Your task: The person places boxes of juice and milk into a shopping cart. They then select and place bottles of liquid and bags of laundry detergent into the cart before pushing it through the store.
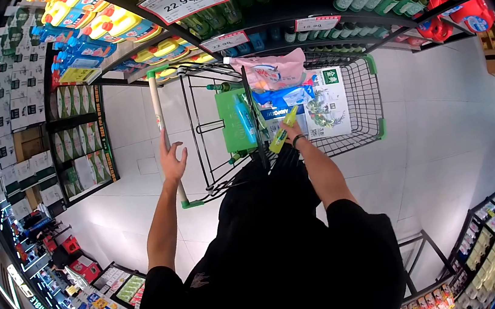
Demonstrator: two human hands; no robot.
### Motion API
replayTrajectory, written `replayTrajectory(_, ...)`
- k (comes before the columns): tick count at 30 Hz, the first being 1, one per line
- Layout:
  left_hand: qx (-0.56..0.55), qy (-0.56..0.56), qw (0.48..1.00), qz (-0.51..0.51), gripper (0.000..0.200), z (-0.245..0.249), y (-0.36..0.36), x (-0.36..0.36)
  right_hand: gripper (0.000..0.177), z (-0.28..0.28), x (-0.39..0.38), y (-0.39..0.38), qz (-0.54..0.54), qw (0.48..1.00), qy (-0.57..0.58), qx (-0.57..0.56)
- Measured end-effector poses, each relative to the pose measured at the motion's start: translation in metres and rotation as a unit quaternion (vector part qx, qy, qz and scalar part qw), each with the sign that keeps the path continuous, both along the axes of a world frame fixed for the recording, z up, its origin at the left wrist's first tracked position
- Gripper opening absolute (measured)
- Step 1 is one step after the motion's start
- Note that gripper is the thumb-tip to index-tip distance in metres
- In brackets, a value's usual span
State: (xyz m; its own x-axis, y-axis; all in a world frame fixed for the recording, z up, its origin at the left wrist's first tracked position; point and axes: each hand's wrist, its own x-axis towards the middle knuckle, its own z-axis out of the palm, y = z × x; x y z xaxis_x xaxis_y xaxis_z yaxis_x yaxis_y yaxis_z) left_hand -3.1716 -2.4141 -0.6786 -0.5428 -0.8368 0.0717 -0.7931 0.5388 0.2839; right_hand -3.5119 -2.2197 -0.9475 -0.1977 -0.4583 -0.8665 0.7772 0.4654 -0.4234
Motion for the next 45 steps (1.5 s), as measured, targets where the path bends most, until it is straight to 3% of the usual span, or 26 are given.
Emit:
replayTrajectory(2,0.016,-0.012,1.000,0.009,0.013,0.005,0.002,0.001,0.049,-0.033,0.019,-0.011,0.088,0.989,0.115,-0.042)
replayTrajectory(3,0.016,-0.016,1.000,0.004,0.013,0.005,0.002,0.004,0.047,-0.079,0.027,-0.013,0.094,0.979,0.145,-0.106)
replayTrajectory(11,0.001,-0.003,1.000,0.002,0.012,-0.006,-0.001,0.008,0.047,-0.030,0.025,-0.025,0.161,0.959,0.191,-0.132)
replayTrajectory(16,-0.004,0.010,1.000,0.010,0.012,-0.011,0.000,0.009,0.046,-0.008,0.010,0.001,0.179,0.926,0.322,-0.078)
replayTrajectory(20,-0.015,0.022,1.000,0.004,0.012,-0.011,-0.002,0.013,0.037,0.004,-0.019,0.028,0.062,0.948,0.300,-0.083)
replayTrajectory(22,-0.018,0.033,0.999,0.001,0.012,-0.013,-0.003,0.014,0.034,0.063,-0.044,0.031,0.048,0.937,0.325,-0.116)
replayTrajectory(24,-0.017,0.036,0.999,0.004,0.013,-0.011,-0.002,0.012,0.035,0.067,-0.079,0.030,0.059,0.924,0.352,-0.140)
replayTrajectory(27,-0.016,0.056,0.998,-0.010,0.012,-0.008,-0.004,0.014,0.038,0.176,-0.126,0.013,0.048,0.944,0.230,-0.231)
replayTrajectory(29,-0.010,0.053,0.998,-0.007,0.011,-0.010,-0.004,0.014,0.036,0.236,-0.153,-0.009,0.070,0.916,0.316,-0.239)
replayTrajectory(31,-0.027,0.059,0.998,-0.016,0.010,-0.011,-0.006,0.015,0.031,0.322,-0.167,-0.031,0.090,0.896,0.325,-0.288)
replayTrajectory(33,-0.045,0.064,0.997,-0.028,0.010,-0.011,-0.008,0.014,0.033,0.368,-0.177,-0.052,0.067,0.902,0.290,-0.312)
replayTrajectory(35,0.007,0.054,0.998,0.000,0.011,-0.009,-0.009,0.013,0.040,0.402,-0.183,-0.069,0.083,0.897,0.266,-0.344)
replayTrajectory(37,-0.016,0.057,0.998,-0.008,0.011,-0.009,-0.009,0.012,0.043,0.436,-0.180,-0.081,0.090,0.893,0.266,-0.352)
replayTrajectory(45,-0.050,0.069,0.996,-0.019,0.013,-0.012,-0.011,0.014,0.053,0.491,-0.170,-0.107,0.114,0.874,0.288,-0.373)
